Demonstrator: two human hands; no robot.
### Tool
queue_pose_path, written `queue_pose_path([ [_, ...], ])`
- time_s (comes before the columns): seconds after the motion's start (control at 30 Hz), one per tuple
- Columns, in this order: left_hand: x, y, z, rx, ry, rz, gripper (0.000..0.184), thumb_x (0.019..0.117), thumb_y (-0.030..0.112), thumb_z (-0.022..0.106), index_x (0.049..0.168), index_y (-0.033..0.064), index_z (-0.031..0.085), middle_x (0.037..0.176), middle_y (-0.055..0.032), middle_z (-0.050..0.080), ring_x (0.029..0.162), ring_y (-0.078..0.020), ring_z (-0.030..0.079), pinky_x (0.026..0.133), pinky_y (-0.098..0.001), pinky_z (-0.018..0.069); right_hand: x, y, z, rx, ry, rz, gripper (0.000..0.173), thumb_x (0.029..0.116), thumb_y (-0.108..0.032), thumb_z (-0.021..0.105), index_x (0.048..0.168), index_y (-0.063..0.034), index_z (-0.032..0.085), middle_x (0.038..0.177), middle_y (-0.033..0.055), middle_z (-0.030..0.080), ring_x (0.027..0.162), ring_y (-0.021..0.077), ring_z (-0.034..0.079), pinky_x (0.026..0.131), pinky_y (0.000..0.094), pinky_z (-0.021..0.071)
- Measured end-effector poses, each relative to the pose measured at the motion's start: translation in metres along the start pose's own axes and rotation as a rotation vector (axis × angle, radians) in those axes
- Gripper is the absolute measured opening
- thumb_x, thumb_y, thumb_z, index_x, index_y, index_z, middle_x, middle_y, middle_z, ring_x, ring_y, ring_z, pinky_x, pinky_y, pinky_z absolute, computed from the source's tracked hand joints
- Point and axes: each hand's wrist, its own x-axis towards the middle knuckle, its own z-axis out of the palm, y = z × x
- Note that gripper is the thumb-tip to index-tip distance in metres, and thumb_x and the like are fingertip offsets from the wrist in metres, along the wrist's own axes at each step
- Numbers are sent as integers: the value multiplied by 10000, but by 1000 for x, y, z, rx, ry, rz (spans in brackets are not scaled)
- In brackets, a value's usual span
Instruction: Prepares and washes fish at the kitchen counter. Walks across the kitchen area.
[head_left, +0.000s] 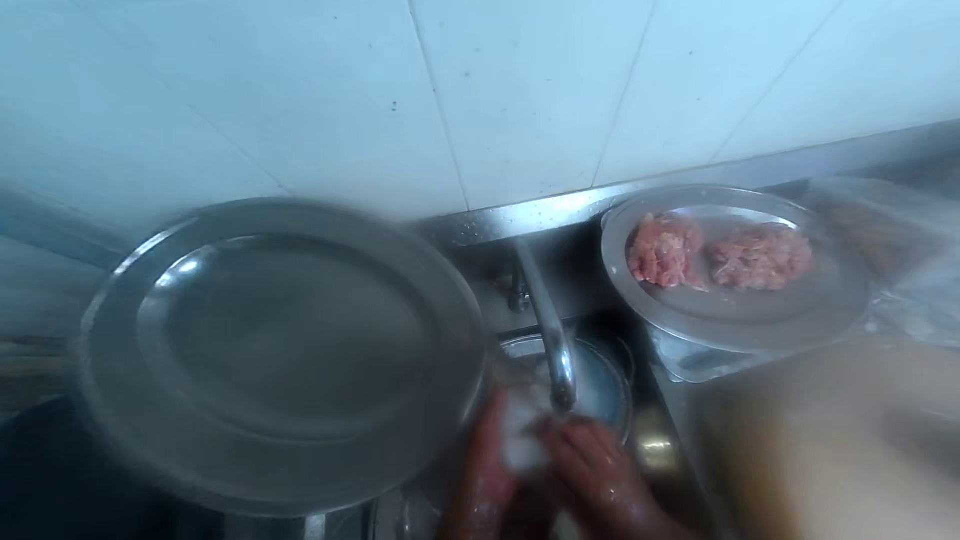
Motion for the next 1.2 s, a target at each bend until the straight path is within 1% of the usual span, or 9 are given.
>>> queue_pose_path([
  [0.2,-6,-7,4,73,-24,78,389,1091,335,446,1278,29,596,1102,-148,699,1000,-232,697,855,-434,603,-1,6,0,103,22,45,256,955,-350,704,1177,-226,727,1070,19,674,1042,195,622,900,372,546],
  [0.3,-11,2,-8,332,-51,187,474,944,255,724,1314,-3,578,1106,-142,718,982,-232,724,855,-415,632,5,7,-6,419,87,245,273,933,-369,758,1115,-167,755,1152,48,670,1124,163,616,948,331,554],
  [0.4,-6,7,-19,657,-35,315,463,873,297,792,1198,-4,658,1030,-107,743,919,-186,735,821,-379,637,17,-4,-9,557,-137,552,539,971,-435,686,1350,-63,592,1218,103,655,1079,157,661,942,354,586],
  [0.5,8,4,-32,1160,108,559,593,902,444,719,1313,25,637,1217,-119,700,1119,-183,675,991,-404,553,15,-8,-4,397,-372,556,534,1010,-411,615,1422,-74,574,1378,145,620,1272,239,605,1099,419,492],
  [0.7,13,-21,-31,1578,211,610,1102,733,751,727,1560,96,410,1533,-124,502,1355,-302,526,1092,-529,456,-9,46,-1,-119,-45,669,616,939,-410,702,1425,-48,592,1526,259,473,1396,401,495,1120,510,469],
  [0.8,18,-36,-25,1575,165,584,1013,723,664,755,1541,149,455,1480,-78,559,1328,-277,540,1075,-523,462,13,73,31,-205,-107,563,743,975,-557,579,1502,-40,507,1581,272,405,1477,448,378,1200,588,348],
  [0.87,22,-38,-21,1501,33,562,1001,729,581,793,1563,168,422,1520,-70,518,1387,-252,486,1132,-510,413,23,72,56,-152,-163,476,661,965,-383,589,1538,-75,474,1628,234,350,1520,415,312,1232,586,281],
  [0.97,29,-30,-40,1392,-36,571,934,761,494,825,1558,194,441,1538,-56,502,1416,-198,469,1173,-444,406,30,61,74,33,-163,347,513,954,-298,622,1400,-46,623,1511,164,533,1441,318,455,1207,486,363],
  [1.2,7,-29,-101,1549,558,832,577,978,553,568,1358,128,657,1347,-111,663,1269,-288,606,1107,-539,437,19,47,66,-50,-131,277,429,991,-427,593,1348,-211,693,1517,82,549,1430,278,480,1173,474,423],
])
